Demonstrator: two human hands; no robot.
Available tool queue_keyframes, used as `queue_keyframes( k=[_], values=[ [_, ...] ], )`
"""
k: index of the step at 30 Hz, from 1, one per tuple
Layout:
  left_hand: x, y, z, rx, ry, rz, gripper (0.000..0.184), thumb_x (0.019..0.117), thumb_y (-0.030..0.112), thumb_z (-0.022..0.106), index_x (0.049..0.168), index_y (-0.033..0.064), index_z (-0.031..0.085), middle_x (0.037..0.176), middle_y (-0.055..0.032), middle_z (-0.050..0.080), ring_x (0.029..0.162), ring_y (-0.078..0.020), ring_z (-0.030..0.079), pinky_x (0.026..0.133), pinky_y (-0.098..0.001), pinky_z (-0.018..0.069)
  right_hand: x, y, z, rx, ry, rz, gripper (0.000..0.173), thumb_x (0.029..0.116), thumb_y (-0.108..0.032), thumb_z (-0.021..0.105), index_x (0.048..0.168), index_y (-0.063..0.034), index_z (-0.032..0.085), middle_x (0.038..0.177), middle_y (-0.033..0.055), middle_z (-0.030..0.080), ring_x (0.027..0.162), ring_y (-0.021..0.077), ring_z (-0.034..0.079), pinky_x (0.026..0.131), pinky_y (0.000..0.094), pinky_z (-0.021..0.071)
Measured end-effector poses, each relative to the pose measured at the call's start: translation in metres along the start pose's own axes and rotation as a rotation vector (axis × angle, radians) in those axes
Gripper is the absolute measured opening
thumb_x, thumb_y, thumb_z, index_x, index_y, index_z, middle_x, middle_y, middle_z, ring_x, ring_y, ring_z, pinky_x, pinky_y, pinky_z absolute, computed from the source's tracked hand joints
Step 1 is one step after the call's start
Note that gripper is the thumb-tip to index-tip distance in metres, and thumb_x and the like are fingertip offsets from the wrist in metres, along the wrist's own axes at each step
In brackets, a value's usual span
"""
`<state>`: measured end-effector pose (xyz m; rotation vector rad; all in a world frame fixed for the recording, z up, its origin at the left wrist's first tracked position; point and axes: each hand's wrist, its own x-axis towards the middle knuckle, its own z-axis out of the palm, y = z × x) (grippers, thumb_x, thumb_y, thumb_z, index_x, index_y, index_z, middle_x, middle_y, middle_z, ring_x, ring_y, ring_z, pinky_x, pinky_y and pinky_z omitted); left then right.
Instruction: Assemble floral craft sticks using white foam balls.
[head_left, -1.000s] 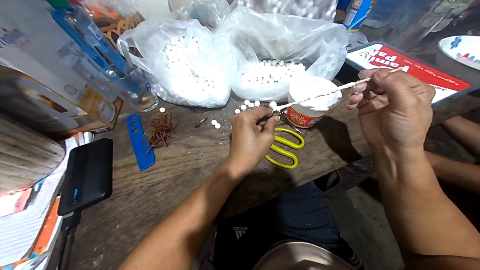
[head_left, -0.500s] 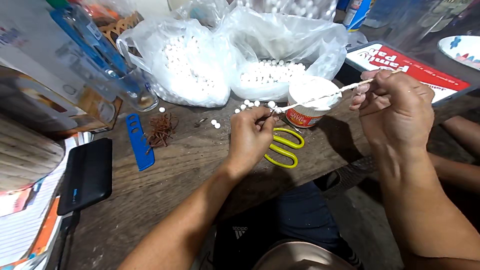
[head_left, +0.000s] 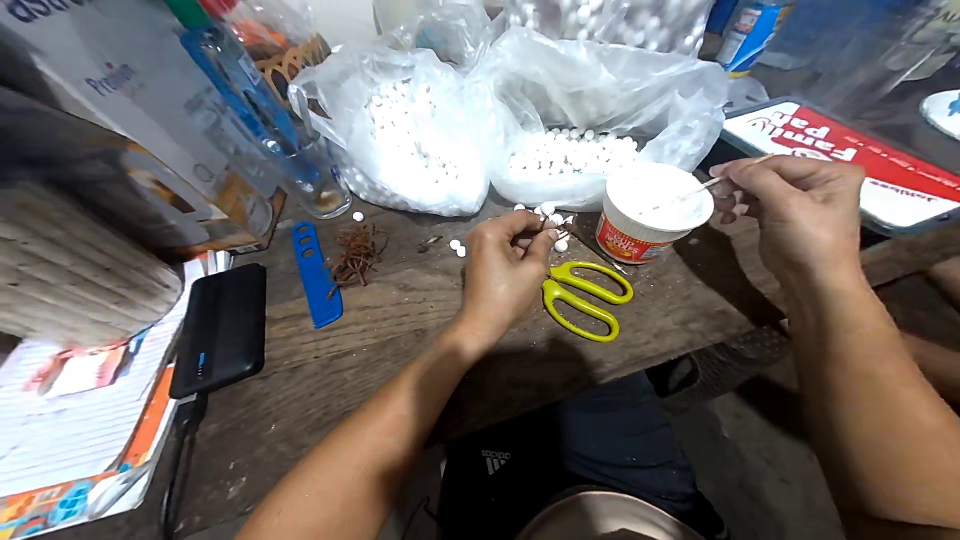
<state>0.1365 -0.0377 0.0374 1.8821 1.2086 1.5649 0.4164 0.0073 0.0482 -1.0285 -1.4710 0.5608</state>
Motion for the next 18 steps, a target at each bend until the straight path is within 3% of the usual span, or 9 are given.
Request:
queue_keyframes(
  k=[2, 5, 6, 8, 11, 13, 16, 18],
  values=[
    [-0.001, -0.003, -0.017, 0.037, -0.02, 0.007, 0.004, 0.0939, 0.001, 0.069, 0.093, -0.0022, 0.071, 0.081, -0.005, 0.069, 0.065, 0.0003, 0.061, 0.062, -0.0149, 0.052, 0.002, 0.001, -0.007, -0.138, 0.026, -0.003, 0.011, 0.099, -0.018, 0.065, 0.1, -0.0109, 0.073, 0.079, -0.0119, 0.065, 0.06, -0.0057, 0.055, 0.058, 0.0129, 0.0498],
    [0.002, -0.008, -0.044, 0.079, 0.042, -0.005, 0.005, 0.0932, 0.0, 0.068, 0.094, -0.0039, 0.071, 0.081, -0.0028, 0.07, 0.067, 0.0023, 0.063, 0.064, -0.0146, 0.0537, 0.001, -0.007, -0.017, -0.329, 0.138, -0.223, 0.039, 0.1017, -0.028, 0.064, 0.125, 0.0021, 0.065, 0.107, 0.0038, 0.064, 0.086, -0.0022, 0.057, 0.077, 0.0171, 0.048],
    [0.004, -0.009, -0.051, 0.077, 0.075, -0.031, 0.004, 0.0926, -0.001, 0.068, 0.092, -0.0035, 0.07, 0.079, -0.0001, 0.069, 0.067, 0.0042, 0.063, 0.065, -0.0136, 0.0542, -0.002, -0.013, -0.013, -0.315, 0.169, -0.324, 0.037, 0.1022, -0.026, 0.063, 0.127, 0.0028, 0.064, 0.11, 0.003, 0.064, 0.091, -0.0027, 0.059, 0.082, 0.0161, 0.0496],
    [0.006, -0.011, -0.061, 0.064, 0.117, -0.088, 0.002, 0.0929, -0.001, 0.068, 0.092, -0.0026, 0.069, 0.078, 0.0032, 0.068, 0.067, 0.0054, 0.062, 0.066, -0.0131, 0.0542, -0.014, -0.033, 0.01, -0.264, 0.096, -0.456, 0.026, 0.1023, -0.016, 0.061, 0.121, 0.0018, 0.064, 0.106, -0.0024, 0.066, 0.089, -0.0044, 0.062, 0.081, 0.0158, 0.0533],
    [0.007, -0.012, -0.065, 0.047, 0.158, -0.11, 0.001, 0.0927, -0.002, 0.068, 0.093, -0.0013, 0.068, 0.078, 0.005, 0.067, 0.066, 0.0061, 0.062, 0.065, -0.0124, 0.0548, -0.022, -0.055, 0.062, -0.324, -0.227, -0.519, 0.023, 0.1014, -0.01, 0.059, 0.111, 0.0084, 0.069, 0.097, 0.013, 0.071, 0.08, 0.0067, 0.067, 0.077, 0.0236, 0.0571],
    [0.007, -0.013, -0.066, 0.051, 0.173, -0.104, 0.001, 0.0926, -0.002, 0.067, 0.093, -0.0025, 0.068, 0.079, 0.0036, 0.067, 0.066, 0.0056, 0.063, 0.065, -0.0126, 0.0547, -0.009, -0.053, 0.094, -0.375, -0.42, -0.468, 0.019, 0.0983, -0.009, 0.06, 0.105, 0.0026, 0.073, 0.091, 0.0128, 0.073, 0.076, 0.011, 0.068, 0.074, 0.0272, 0.0575],
    [0.007, -0.015, -0.066, 0.064, 0.174, -0.123, 0.001, 0.0931, -0.002, 0.067, 0.093, -0.0025, 0.068, 0.079, 0.0025, 0.066, 0.066, 0.0049, 0.062, 0.065, -0.013, 0.054, 0.017, -0.05, 0.125, -0.525, -0.656, -0.339, 0.015, 0.0967, -0.002, 0.062, 0.101, 0.0021, 0.075, 0.091, 0.0175, 0.073, 0.083, 0.0283, 0.071, 0.079, 0.0468, 0.0556],
    [0.005, -0.018, -0.063, 0.074, 0.153, -0.128, 0.002, 0.0932, -0.001, 0.067, 0.093, -0.0022, 0.068, 0.079, 0.0023, 0.067, 0.066, 0.005, 0.062, 0.065, -0.013, 0.0537, 0.028, -0.045, 0.14, -0.654, -0.748, -0.294, 0.014, 0.0948, 0.0, 0.063, 0.099, 0.0024, 0.075, 0.092, 0.02, 0.072, 0.089, 0.0363, 0.07, 0.081, 0.055, 0.0531]
  ],
)
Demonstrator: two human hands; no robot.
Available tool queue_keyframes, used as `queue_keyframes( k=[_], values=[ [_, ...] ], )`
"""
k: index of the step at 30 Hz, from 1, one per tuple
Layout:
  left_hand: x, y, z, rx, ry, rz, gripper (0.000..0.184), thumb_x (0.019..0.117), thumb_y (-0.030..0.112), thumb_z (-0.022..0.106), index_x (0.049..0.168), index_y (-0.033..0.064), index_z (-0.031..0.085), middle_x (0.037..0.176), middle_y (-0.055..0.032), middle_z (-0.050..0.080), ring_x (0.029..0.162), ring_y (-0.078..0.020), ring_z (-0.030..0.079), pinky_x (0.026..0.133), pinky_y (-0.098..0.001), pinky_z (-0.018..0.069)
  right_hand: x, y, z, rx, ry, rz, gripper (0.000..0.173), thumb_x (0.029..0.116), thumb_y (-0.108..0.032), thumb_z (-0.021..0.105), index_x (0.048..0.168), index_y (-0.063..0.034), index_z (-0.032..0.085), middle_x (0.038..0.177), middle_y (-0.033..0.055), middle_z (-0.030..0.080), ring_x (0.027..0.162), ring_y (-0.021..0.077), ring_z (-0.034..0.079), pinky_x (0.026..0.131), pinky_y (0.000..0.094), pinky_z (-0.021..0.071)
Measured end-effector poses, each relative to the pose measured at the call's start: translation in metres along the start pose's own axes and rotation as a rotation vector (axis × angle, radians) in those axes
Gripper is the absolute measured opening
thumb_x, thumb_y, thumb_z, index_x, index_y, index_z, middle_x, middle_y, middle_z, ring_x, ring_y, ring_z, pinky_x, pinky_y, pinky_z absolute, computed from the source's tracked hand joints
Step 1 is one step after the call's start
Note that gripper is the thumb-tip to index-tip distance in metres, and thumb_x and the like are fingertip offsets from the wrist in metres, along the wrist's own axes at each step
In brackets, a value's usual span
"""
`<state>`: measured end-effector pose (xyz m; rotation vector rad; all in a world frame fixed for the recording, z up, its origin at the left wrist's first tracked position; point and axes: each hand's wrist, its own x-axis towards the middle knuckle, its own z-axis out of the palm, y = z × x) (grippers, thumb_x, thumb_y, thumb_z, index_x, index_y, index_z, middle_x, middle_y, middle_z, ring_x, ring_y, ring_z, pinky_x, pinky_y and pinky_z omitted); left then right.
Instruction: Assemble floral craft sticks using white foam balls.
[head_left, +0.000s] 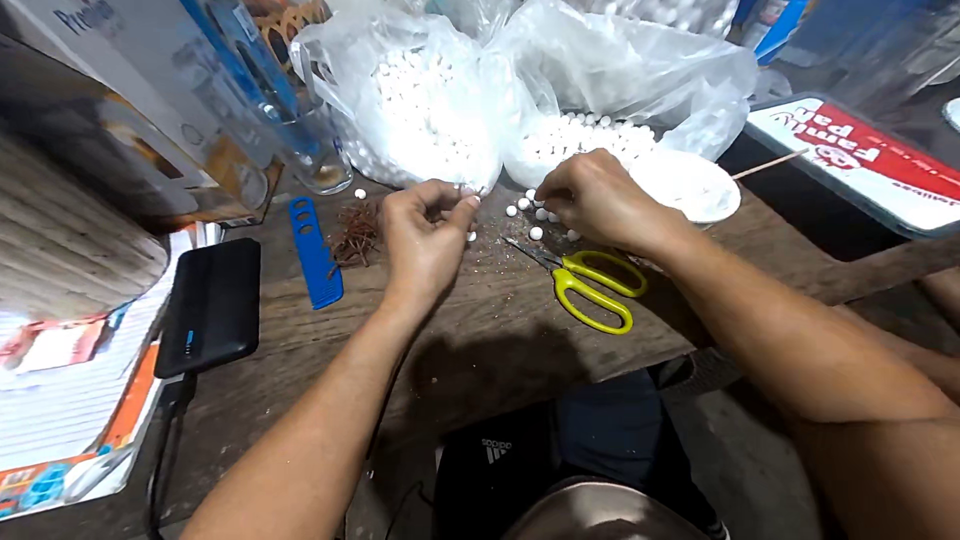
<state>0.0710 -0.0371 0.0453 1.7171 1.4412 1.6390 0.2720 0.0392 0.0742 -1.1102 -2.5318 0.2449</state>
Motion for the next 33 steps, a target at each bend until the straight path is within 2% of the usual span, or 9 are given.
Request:
queue_keyframes(
  k=[4, 8, 10, 12, 13, 15, 18, 29, 33],
  values=[
    [-0.003, -0.004, 0.005, 0.018, -0.024, 0.041, 0.002, 0.0921, -0.001, 0.068, 0.091, -0.0029, 0.069, 0.079, 0.0006, 0.068, 0.066, 0.006, 0.06, 0.065, -0.0119, 0.0517, 0.014, -0.003, 0.012, -0.134, -0.162, 0.081, 0.011, 0.0947, 0.0, 0.063, 0.097, 0.0066, 0.072, 0.095, 0.0258, 0.068, 0.097, 0.0454, 0.066, 0.082, 0.0611, 0.0506],
    [-0.004, -0.003, 0.007, 0.03, -0.021, 0.06, 0.002, 0.0914, -0.001, 0.069, 0.09, -0.0029, 0.069, 0.078, 0.0009, 0.067, 0.064, 0.008, 0.057, 0.062, -0.0096, 0.0486, 0.01, 0.001, 0.014, -0.098, -0.106, 0.056, 0.012, 0.0943, -0.002, 0.066, 0.1, 0.0061, 0.072, 0.099, 0.0262, 0.067, 0.097, 0.0458, 0.065, 0.083, 0.0622, 0.0495],
    [-0.004, -0.004, 0.007, 0.034, -0.019, 0.059, 0.003, 0.0916, 0.0, 0.068, 0.09, -0.0024, 0.069, 0.078, 0.001, 0.067, 0.064, 0.0073, 0.056, 0.061, -0.0102, 0.0476, 0.004, 0.005, 0.013, 0.095, 0.054, 0.014, 0.014, 0.0948, -0.005, 0.067, 0.102, 0.0057, 0.073, 0.098, 0.0221, 0.07, 0.09, 0.0354, 0.068, 0.083, 0.0541, 0.0536],
    [-0.005, -0.004, 0.008, 0.041, -0.017, 0.054, 0.003, 0.0922, 0.001, 0.068, 0.09, -0.0014, 0.07, 0.078, 0.0012, 0.067, 0.063, 0.0066, 0.057, 0.06, -0.0109, 0.0476, 0.001, 0.001, 0.01, 0.481, 0.163, 0.058, 0.013, 0.0953, -0.003, 0.066, 0.107, 0.0024, 0.069, 0.096, 0.0081, 0.071, 0.077, 0.0103, 0.07, 0.076, 0.0279, 0.0608],
    [-0.005, -0.004, 0.008, 0.042, -0.016, 0.054, 0.004, 0.0925, 0.001, 0.068, 0.09, -0.0013, 0.07, 0.079, 0.0011, 0.067, 0.063, 0.0064, 0.057, 0.059, -0.0111, 0.0474, 0.0, -0.002, 0.01, 0.746, 0.183, 0.092, 0.015, 0.0931, 0.005, 0.065, 0.107, 0.0024, 0.067, 0.093, 0.0043, 0.071, 0.073, 0.0062, 0.07, 0.072, 0.023, 0.0621],
    [-0.005, -0.004, 0.009, 0.042, -0.008, 0.073, 0.003, 0.0921, 0.001, 0.068, 0.09, -0.0015, 0.07, 0.08, 0.0007, 0.067, 0.064, 0.0062, 0.057, 0.061, -0.0111, 0.0482, -0.002, -0.008, 0.009, 1.129, 0.171, 0.176, 0.021, 0.0914, 0.014, 0.06, 0.105, 0.0015, 0.068, 0.089, 0.0014, 0.073, 0.074, 0.0076, 0.072, 0.073, 0.024, 0.0633],
    [-0.006, -0.005, 0.009, 0.054, -0.007, 0.105, 0.004, 0.0921, 0.001, 0.068, 0.09, -0.0019, 0.07, 0.078, 0.0, 0.068, 0.064, 0.0059, 0.057, 0.06, -0.0119, 0.0477, -0.001, -0.007, 0.012, 1.368, 0.125, 0.202, 0.026, 0.0944, 0.015, 0.051, 0.105, 0.0009, 0.07, 0.091, 0.0025, 0.074, 0.08, 0.0094, 0.073, 0.078, 0.0248, 0.0626],
    [-0.008, -0.004, 0.011, 0.07, 0.014, 0.132, 0.004, 0.091, 0.001, 0.068, 0.088, -0.0018, 0.07, 0.077, -0.0006, 0.068, 0.064, 0.0062, 0.057, 0.061, -0.0114, 0.0482, -0.003, -0.009, 0.019, 1.284, 0.208, 0.118, 0.023, 0.0897, 0.014, 0.059, 0.099, -0.0025, 0.073, 0.083, -0.0012, 0.074, 0.074, 0.0069, 0.071, 0.074, 0.0234, 0.0619],
    [-0.009, -0.004, 0.013, 0.131, 0.031, 0.182, 0.006, 0.0903, 0.002, 0.068, 0.086, -0.0014, 0.071, 0.076, -0.0011, 0.067, 0.066, 0.0069, 0.056, 0.063, -0.0103, 0.0457, -0.003, -0.008, 0.023, 1.218, 0.227, 0.045, 0.023, 0.0855, 0.015, 0.065, 0.098, -0.0023, 0.074, 0.088, -0.0003, 0.074, 0.078, 0.0076, 0.072, 0.077, 0.0249, 0.0622]
  ],
)
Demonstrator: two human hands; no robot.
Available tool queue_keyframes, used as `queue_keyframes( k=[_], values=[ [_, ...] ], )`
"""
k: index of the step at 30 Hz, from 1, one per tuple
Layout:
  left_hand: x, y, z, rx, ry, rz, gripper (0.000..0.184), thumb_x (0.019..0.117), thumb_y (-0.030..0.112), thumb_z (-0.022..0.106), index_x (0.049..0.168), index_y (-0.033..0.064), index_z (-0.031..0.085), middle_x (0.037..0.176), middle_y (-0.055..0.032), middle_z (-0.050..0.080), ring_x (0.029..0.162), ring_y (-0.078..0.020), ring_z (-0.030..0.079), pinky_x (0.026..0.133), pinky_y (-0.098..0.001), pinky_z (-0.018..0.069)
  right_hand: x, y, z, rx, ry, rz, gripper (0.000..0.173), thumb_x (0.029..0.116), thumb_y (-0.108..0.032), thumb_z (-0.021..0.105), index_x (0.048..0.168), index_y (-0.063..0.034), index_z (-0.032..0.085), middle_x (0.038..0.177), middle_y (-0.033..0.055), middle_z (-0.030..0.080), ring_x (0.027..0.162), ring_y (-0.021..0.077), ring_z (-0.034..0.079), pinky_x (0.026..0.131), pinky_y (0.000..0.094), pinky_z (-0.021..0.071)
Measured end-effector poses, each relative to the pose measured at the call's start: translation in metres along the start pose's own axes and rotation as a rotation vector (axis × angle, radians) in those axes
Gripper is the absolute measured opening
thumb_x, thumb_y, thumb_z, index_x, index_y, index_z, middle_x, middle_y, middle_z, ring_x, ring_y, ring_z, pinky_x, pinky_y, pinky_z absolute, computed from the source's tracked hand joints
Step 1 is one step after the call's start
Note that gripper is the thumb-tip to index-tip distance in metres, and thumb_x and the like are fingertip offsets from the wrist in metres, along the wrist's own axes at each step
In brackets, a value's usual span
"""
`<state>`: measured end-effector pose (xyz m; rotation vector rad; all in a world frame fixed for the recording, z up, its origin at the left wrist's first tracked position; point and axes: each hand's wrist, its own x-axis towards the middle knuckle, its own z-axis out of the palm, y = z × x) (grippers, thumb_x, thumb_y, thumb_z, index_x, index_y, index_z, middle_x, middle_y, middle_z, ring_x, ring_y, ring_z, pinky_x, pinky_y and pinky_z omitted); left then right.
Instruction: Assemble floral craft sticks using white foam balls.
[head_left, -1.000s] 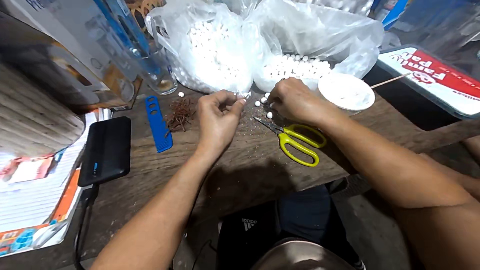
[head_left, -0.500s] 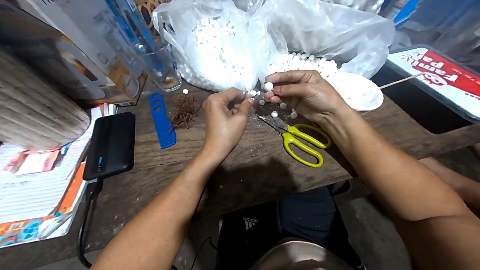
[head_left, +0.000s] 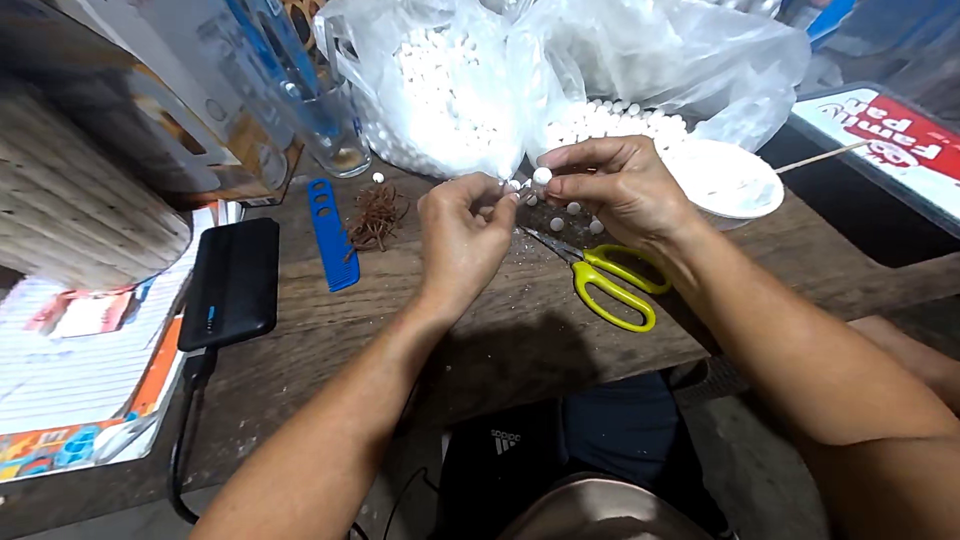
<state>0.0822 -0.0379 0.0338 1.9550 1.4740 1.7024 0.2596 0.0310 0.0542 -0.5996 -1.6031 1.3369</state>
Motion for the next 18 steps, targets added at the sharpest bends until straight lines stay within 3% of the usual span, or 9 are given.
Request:
queue_keyframes(
  k=[18],
  values=[
    [-0.0026, 0.0015, -0.0006, 0.102, -0.032, 0.072, 0.009, 0.0898, 0.001, 0.065, 0.083, -0.0021, 0.071, 0.073, -0.0051, 0.066, 0.064, 0.0025, 0.055, 0.062, -0.0124, 0.0435, 0.0005, 0.0057, -0.0011, -0.158, -0.044, -0.12, 0.022, 0.0831, 0.012, 0.069, 0.099, -0.0025, 0.074, 0.09, -0.002, 0.075, 0.079, 0.0047, 0.071, 0.077, 0.0234, 0.0619]
  ],
)
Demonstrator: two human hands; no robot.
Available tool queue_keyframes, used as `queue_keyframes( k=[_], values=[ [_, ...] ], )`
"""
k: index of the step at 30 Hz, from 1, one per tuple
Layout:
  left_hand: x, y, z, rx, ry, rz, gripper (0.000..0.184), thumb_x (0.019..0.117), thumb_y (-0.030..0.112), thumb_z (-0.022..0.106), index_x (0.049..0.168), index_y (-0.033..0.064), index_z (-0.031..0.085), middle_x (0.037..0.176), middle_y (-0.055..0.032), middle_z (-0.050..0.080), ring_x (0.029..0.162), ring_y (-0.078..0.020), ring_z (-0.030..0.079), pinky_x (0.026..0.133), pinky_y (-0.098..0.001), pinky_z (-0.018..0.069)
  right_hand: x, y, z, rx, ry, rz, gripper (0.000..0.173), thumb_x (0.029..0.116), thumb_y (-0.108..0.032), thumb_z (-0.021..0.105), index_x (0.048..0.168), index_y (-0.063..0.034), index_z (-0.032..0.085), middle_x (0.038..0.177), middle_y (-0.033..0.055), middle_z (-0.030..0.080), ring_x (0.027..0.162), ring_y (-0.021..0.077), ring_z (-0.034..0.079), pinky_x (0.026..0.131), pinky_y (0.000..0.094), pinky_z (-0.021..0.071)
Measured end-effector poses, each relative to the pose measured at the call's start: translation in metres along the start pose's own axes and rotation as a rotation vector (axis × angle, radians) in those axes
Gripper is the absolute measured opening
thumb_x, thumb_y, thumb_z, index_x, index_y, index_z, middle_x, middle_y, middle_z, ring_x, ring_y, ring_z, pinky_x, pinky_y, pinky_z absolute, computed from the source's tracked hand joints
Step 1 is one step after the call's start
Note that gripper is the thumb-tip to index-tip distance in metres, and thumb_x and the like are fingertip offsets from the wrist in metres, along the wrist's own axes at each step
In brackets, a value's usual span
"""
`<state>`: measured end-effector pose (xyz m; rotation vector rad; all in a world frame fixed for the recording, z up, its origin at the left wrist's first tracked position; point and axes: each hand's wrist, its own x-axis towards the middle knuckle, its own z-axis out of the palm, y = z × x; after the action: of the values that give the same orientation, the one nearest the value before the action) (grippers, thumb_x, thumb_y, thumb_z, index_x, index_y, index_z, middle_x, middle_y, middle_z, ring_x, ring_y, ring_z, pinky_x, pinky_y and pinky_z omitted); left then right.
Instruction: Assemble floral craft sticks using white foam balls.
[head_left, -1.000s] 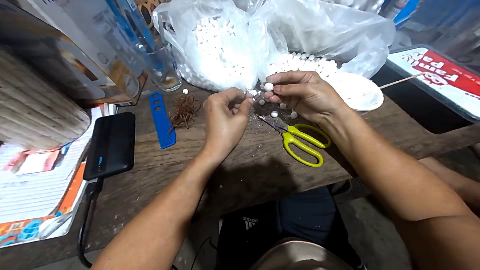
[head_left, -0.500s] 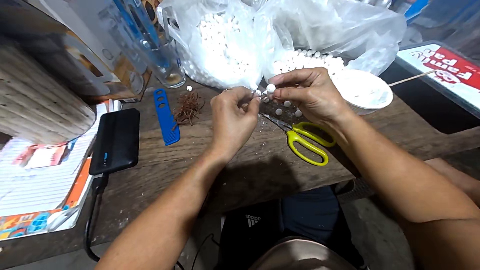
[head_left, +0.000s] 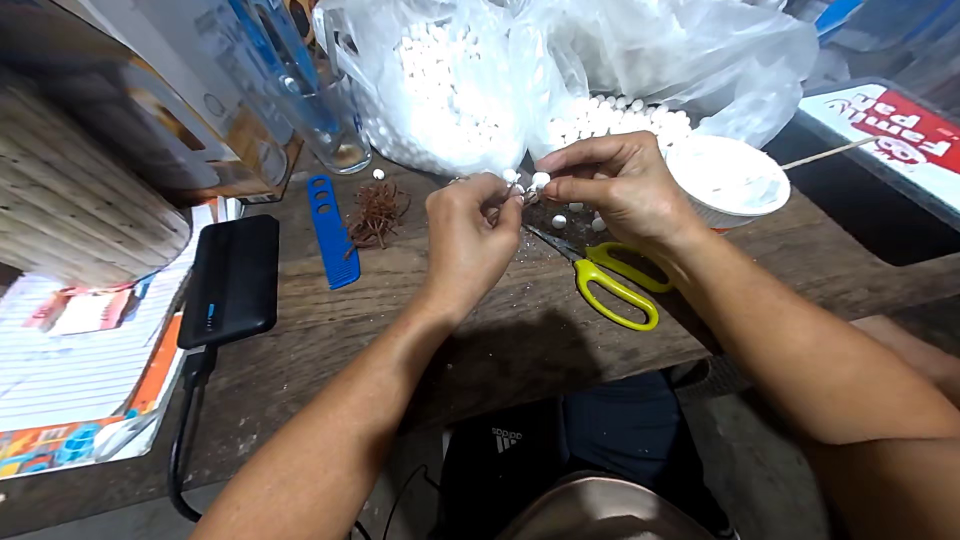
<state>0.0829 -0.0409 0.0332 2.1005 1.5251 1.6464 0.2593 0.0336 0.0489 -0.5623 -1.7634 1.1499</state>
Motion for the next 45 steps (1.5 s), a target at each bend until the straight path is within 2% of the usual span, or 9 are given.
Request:
queue_keyframes(
  k=[8, 12, 15, 19, 22, 25, 34, 39, 45],
  values=[
    [-0.0004, 0.0011, 0.0, 0.025, -0.016, -0.017, 0.01, 0.0893, 0.001, 0.064, 0.081, -0.0015, 0.069, 0.07, -0.0028, 0.062, 0.061, 0.0039, 0.05, 0.058, -0.0119, 0.0392, -0.0004, 0.0, -0.0019, -0.134, -0.038, -0.132, 0.018, 0.0831, 0.008, 0.071, 0.1, 0.0011, 0.074, 0.097, 0.0024, 0.072, 0.084, 0.003, 0.069, 0.079, 0.0193, 0.0598],
    [-0.0043, 0.0041, -0.0048, 0.043, -0.049, -0.005, 0.01, 0.0927, 0.001, 0.064, 0.083, 0.0002, 0.068, 0.069, -0.0039, 0.059, 0.058, -0.0017, 0.049, 0.053, -0.0153, 0.038, -0.0003, -0.0003, -0.0024, -0.126, -0.042, -0.13, 0.018, 0.0831, 0.008, 0.07, 0.099, 0.0012, 0.074, 0.097, 0.0025, 0.072, 0.084, 0.0034, 0.069, 0.08, 0.0198, 0.0601],
    [-0.0038, 0.0047, -0.0048, 0.04, -0.05, -0.006, 0.01, 0.0927, 0.001, 0.065, 0.083, -0.0001, 0.067, 0.069, -0.004, 0.059, 0.058, -0.0018, 0.05, 0.054, -0.0154, 0.0386, -0.0006, -0.001, -0.003, -0.116, -0.047, -0.121, 0.018, 0.0835, 0.008, 0.07, 0.1, 0.0014, 0.074, 0.096, 0.002, 0.073, 0.083, 0.0029, 0.069, 0.079, 0.0197, 0.0601],
    [0.0003, 0.0036, -0.0017, 0.006, -0.03, -0.038, 0.01, 0.0898, 0.001, 0.064, 0.081, -0.0013, 0.069, 0.07, -0.0013, 0.062, 0.061, 0.0057, 0.051, 0.059, -0.0108, 0.0396, -0.0003, -0.0001, -0.0049, -0.126, -0.086, -0.175, 0.018, 0.0843, 0.009, 0.069, 0.1, 0.0029, 0.073, 0.099, 0.0031, 0.072, 0.086, 0.0025, 0.069, 0.08, 0.0191, 0.0599],
    [-0.0003, 0.004, -0.0021, 0.008, -0.035, -0.04, 0.009, 0.0896, 0.001, 0.065, 0.081, -0.0008, 0.069, 0.069, -0.0016, 0.062, 0.061, 0.0052, 0.051, 0.059, -0.0113, 0.0399, -0.0004, 0.0005, -0.005, -0.164, -0.105, -0.21, 0.015, 0.085, 0.008, 0.07, 0.099, 0.0035, 0.073, 0.102, 0.0049, 0.07, 0.087, 0.0025, 0.069, 0.077, 0.0176, 0.0599],
    [-0.0043, 0.006, -0.0055, 0.027, -0.065, -0.026, 0.011, 0.0931, 0.002, 0.065, 0.083, 0.001, 0.067, 0.069, -0.0028, 0.059, 0.058, -0.0007, 0.05, 0.054, -0.015, 0.0382, -0.0008, 0.0002, -0.0039, -0.159, -0.095, -0.197, 0.014, 0.0844, 0.007, 0.071, 0.098, 0.0034, 0.073, 0.098, 0.0038, 0.069, 0.083, 0.0019, 0.068, 0.076, 0.0169, 0.0593],
    [-0.0054, 0.0067, -0.0048, 0.048, -0.064, -0.013, 0.011, 0.094, 0.001, 0.063, 0.084, 0.0002, 0.066, 0.068, -0.0039, 0.057, 0.057, -0.0021, 0.049, 0.053, -0.0152, 0.0382, -0.0016, -0.0016, -0.0026, -0.119, -0.09, -0.115, 0.016, 0.0839, 0.009, 0.072, 0.099, 0.0028, 0.073, 0.094, 0.0021, 0.074, 0.081, 0.0016, 0.07, 0.078, 0.0184, 0.0601],
    [-0.0056, 0.0067, -0.0034, 0.054, -0.059, 0.002, 0.009, 0.0938, 0.001, 0.063, 0.085, -0.0012, 0.067, 0.07, -0.0058, 0.059, 0.058, -0.0032, 0.051, 0.054, -0.0158, 0.0399, -0.0014, 0.0007, -0.0015, -0.134, -0.093, -0.168, 0.015, 0.0848, 0.007, 0.071, 0.099, 0.0041, 0.073, 0.095, 0.0031, 0.072, 0.082, 0.0018, 0.069, 0.078, 0.0181, 0.0598],
    [-0.0059, 0.0075, -0.0031, 0.058, -0.041, 0.027, 0.01, 0.0939, 0.001, 0.063, 0.084, -0.0009, 0.066, 0.07, -0.0059, 0.059, 0.059, -0.0039, 0.051, 0.054, -0.0156, 0.0406, -0.0014, 0.0026, 0.0018, -0.144, -0.105, -0.223, 0.014, 0.0848, 0.006, 0.072, 0.098, 0.0044, 0.073, 0.094, 0.004, 0.072, 0.078, 0.0008, 0.067, 0.074, 0.0167, 0.0588]
  ],
)
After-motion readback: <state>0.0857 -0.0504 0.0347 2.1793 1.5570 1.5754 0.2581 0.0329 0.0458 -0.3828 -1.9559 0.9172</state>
